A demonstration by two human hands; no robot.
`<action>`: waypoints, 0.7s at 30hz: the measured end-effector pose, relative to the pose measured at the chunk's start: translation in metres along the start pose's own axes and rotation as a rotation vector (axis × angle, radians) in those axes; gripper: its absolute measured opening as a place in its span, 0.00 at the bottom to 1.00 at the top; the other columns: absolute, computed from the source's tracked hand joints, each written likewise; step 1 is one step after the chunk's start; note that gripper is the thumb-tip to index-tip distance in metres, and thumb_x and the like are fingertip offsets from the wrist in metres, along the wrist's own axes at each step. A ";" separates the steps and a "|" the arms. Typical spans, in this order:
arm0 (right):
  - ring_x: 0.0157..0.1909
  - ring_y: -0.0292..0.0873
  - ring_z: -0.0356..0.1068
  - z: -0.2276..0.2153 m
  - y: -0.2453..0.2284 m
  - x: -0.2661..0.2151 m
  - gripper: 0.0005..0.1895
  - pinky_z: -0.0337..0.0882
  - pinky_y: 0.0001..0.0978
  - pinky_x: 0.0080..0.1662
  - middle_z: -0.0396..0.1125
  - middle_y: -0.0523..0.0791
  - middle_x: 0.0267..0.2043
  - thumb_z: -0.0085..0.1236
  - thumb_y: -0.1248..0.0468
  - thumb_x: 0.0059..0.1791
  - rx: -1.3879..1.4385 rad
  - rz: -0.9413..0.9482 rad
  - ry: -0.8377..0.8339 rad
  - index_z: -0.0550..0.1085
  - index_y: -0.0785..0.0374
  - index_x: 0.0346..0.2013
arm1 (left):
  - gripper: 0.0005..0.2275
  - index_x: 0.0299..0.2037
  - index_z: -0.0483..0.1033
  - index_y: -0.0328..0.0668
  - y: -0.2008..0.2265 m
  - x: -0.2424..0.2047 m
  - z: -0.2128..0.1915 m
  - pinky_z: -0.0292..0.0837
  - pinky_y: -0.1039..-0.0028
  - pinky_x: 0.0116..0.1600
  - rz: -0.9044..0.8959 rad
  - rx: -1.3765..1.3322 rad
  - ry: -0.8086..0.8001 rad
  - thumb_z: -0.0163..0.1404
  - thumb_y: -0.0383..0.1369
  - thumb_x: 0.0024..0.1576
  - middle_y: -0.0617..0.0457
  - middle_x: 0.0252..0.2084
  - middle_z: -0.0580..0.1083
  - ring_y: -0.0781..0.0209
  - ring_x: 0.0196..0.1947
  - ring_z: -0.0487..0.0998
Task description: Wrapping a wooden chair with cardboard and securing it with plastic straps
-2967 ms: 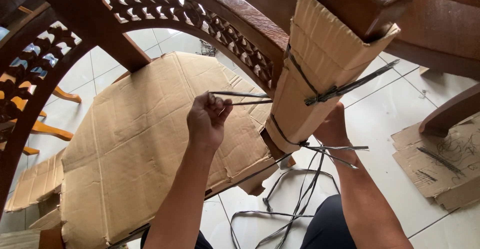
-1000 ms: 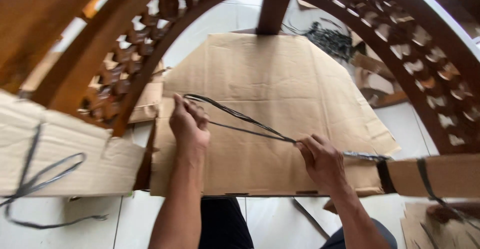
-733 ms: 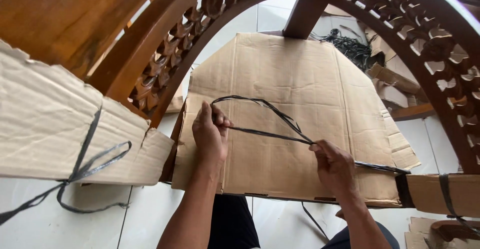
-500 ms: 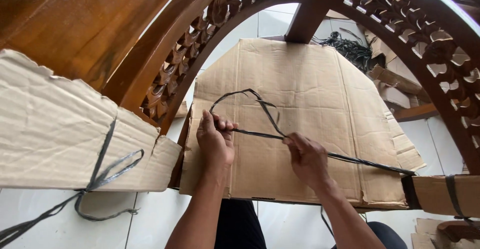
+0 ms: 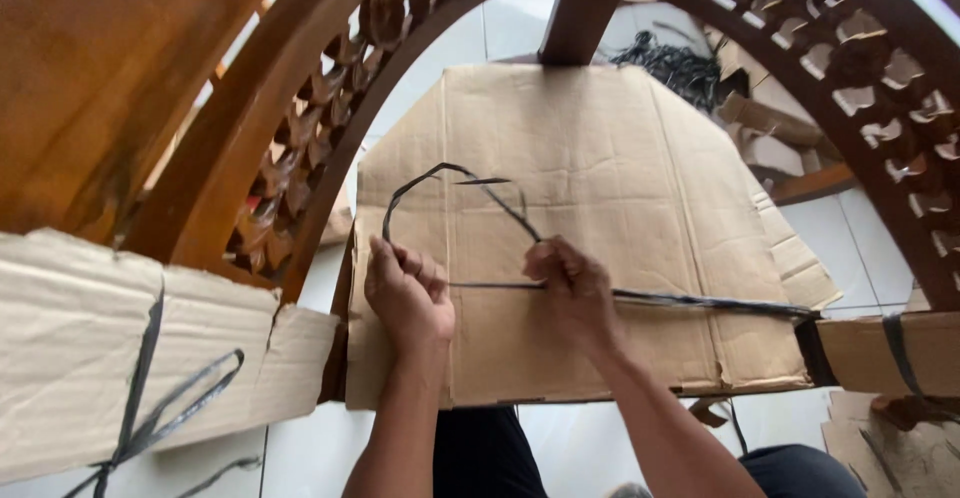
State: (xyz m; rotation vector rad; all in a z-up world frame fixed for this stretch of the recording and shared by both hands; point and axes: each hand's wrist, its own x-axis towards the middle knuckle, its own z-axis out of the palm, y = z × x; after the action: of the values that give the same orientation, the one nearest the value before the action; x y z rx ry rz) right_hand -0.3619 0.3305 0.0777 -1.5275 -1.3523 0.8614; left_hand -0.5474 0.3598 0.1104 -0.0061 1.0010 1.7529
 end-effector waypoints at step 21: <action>0.41 0.64 0.74 -0.010 -0.084 -0.007 0.10 0.72 0.55 0.44 0.75 0.52 0.35 0.46 0.59 0.53 -0.604 0.065 -0.445 0.76 0.53 0.42 | 0.11 0.35 0.78 0.36 0.018 -0.007 0.000 0.41 0.85 0.14 -0.029 0.379 -0.221 0.52 0.36 0.65 0.62 0.13 0.49 0.77 0.08 0.49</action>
State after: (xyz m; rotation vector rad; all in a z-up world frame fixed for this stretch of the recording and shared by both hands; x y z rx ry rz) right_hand -0.3841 0.3222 0.1596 -1.9088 -2.0292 0.9159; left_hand -0.5585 0.3527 0.1247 0.4024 1.1458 1.4767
